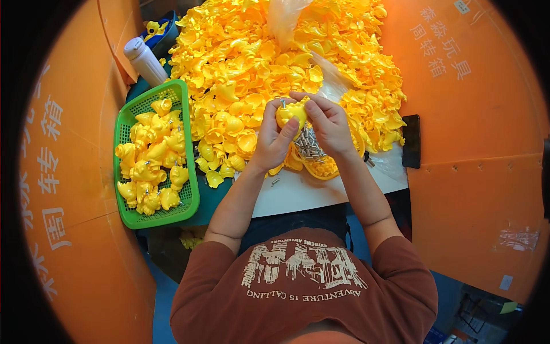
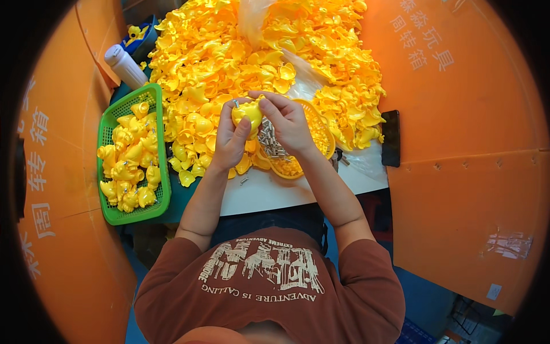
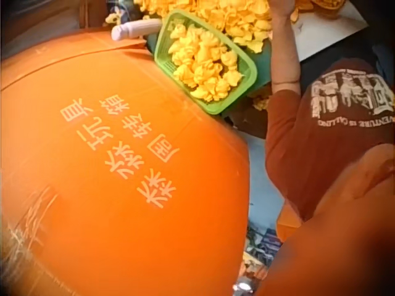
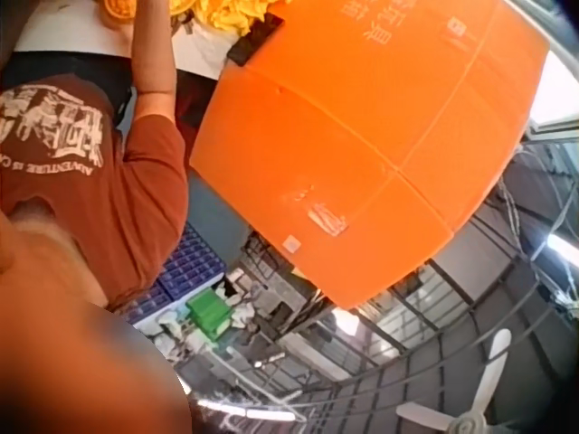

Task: Assembling toy ducks by manually joining plastic parts and inserting small metal components.

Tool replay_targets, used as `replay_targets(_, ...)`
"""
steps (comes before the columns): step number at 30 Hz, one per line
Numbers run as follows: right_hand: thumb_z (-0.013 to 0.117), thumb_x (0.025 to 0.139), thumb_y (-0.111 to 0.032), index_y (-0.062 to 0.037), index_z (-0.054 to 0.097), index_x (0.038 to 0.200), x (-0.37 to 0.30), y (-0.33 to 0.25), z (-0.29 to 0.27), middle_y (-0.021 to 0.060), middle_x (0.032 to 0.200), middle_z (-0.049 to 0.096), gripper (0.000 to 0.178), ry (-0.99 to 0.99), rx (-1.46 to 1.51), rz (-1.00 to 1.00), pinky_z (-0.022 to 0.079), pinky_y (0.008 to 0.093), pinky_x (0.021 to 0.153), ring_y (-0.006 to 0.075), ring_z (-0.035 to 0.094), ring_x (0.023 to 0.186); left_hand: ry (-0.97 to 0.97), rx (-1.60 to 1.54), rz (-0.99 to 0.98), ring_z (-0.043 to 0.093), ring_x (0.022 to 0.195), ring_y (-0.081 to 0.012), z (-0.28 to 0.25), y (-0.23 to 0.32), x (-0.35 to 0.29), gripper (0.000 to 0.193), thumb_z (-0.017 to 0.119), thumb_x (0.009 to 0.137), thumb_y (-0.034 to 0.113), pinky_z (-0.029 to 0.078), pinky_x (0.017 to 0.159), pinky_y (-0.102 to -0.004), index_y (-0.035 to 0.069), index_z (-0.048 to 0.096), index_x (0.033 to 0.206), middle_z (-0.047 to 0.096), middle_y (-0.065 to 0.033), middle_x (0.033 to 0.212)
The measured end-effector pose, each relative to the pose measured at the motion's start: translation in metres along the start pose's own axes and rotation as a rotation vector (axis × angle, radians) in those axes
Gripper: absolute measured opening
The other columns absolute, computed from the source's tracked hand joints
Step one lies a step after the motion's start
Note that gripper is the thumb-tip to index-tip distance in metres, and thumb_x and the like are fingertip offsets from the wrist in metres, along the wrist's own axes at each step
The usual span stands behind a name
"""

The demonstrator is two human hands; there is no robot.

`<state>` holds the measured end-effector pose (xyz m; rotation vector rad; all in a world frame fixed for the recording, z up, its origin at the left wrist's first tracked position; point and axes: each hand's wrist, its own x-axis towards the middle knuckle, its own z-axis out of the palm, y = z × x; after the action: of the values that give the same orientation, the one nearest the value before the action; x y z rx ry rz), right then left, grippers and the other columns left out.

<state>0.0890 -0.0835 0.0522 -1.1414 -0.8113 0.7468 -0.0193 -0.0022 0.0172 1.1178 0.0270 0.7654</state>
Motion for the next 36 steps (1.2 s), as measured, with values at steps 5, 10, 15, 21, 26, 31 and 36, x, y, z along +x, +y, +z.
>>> replay_targets(5, 0.053, 0.090, -0.012, 0.0033, 0.061, 0.105, 0.003, 0.004, -0.001, 0.0078, 0.097, 0.064, 0.023, 0.007, 0.176, -0.024, 0.047, 0.0222, 0.068, 0.0097, 0.058, 0.081, -0.060, 0.005, -0.009, 0.051, 0.089, -0.0109, 0.000, -0.002, 0.000, 0.035, 0.049, 0.093, 0.021, 0.044, 0.076, -0.0239, 0.003, 0.035, 0.119, 0.050, -0.0065, 0.103)
replay_targets(10, 0.056, 0.088, -0.012, 0.0019, 0.064, 0.098, 0.006, 0.001, 0.007, 0.0063, 0.089, 0.066, 0.019, 0.064, 0.210, -0.003, 0.043, 0.0189, 0.050, 0.0064, 0.056, 0.066, -0.024, -0.084, 0.029, 0.053, 0.089, -0.0134, 0.000, -0.005, 0.001, 0.035, 0.045, 0.095, 0.025, 0.046, 0.076, -0.0260, 0.003, 0.035, 0.120, 0.050, -0.0086, 0.105)
replay_targets(15, 0.058, 0.087, -0.014, 0.0001, 0.065, 0.097, 0.007, 0.002, 0.001, 0.0056, 0.088, 0.065, 0.019, -0.003, 0.280, 0.025, 0.043, 0.0190, 0.050, 0.0066, 0.056, 0.065, -0.037, -0.091, 0.028, 0.055, 0.088, -0.0156, 0.002, -0.005, -0.001, 0.033, 0.043, 0.095, 0.024, 0.047, 0.077, -0.0278, 0.003, 0.036, 0.119, 0.051, -0.0094, 0.106)
replay_targets(21, 0.055, 0.089, -0.012, 0.0033, 0.051, 0.118, 0.013, 0.010, 0.010, 0.0114, 0.109, 0.060, 0.033, 0.001, 0.271, 0.150, 0.050, 0.0245, 0.072, 0.0152, 0.060, 0.092, 0.158, -0.284, -0.019, 0.055, 0.094, -0.0171, -0.003, -0.006, 0.006, 0.033, 0.041, 0.096, 0.025, 0.046, 0.083, -0.0293, 0.003, 0.037, 0.120, 0.051, -0.0109, 0.108)
replay_targets(26, 0.058, 0.086, -0.007, 0.0027, 0.028, 0.135, -0.004, 0.012, 0.024, 0.0125, 0.122, 0.051, 0.058, -0.011, 0.028, 0.055, 0.043, 0.0273, 0.090, 0.0134, 0.053, 0.106, 0.246, -0.544, -0.158, 0.052, 0.102, -0.0175, -0.011, -0.005, 0.011, 0.032, 0.038, 0.097, 0.028, 0.043, 0.088, -0.0313, 0.006, 0.038, 0.120, 0.051, -0.0084, 0.111)
replay_targets(31, 0.064, 0.083, -0.011, 0.0062, 0.050, 0.117, -0.006, 0.020, 0.020, 0.0081, 0.093, 0.063, 0.041, -0.042, -0.034, 0.112, 0.047, 0.0216, 0.073, 0.0087, 0.058, 0.079, 0.251, -0.391, -0.025, 0.051, 0.103, -0.0174, -0.007, -0.008, 0.011, 0.031, 0.040, 0.096, 0.028, 0.041, 0.090, -0.0304, 0.007, 0.039, 0.119, 0.051, -0.0085, 0.113)
replay_targets(36, 0.062, 0.083, -0.007, 0.0063, 0.056, 0.108, -0.007, 0.021, 0.037, 0.0068, 0.086, 0.065, 0.029, 0.075, -0.280, 0.005, 0.048, 0.0196, 0.063, 0.0074, 0.059, 0.073, 0.239, -0.523, -0.074, 0.052, 0.103, -0.0185, -0.016, -0.006, 0.012, 0.032, 0.045, 0.094, 0.027, 0.044, 0.088, -0.0317, 0.007, 0.041, 0.119, 0.053, -0.0101, 0.114)
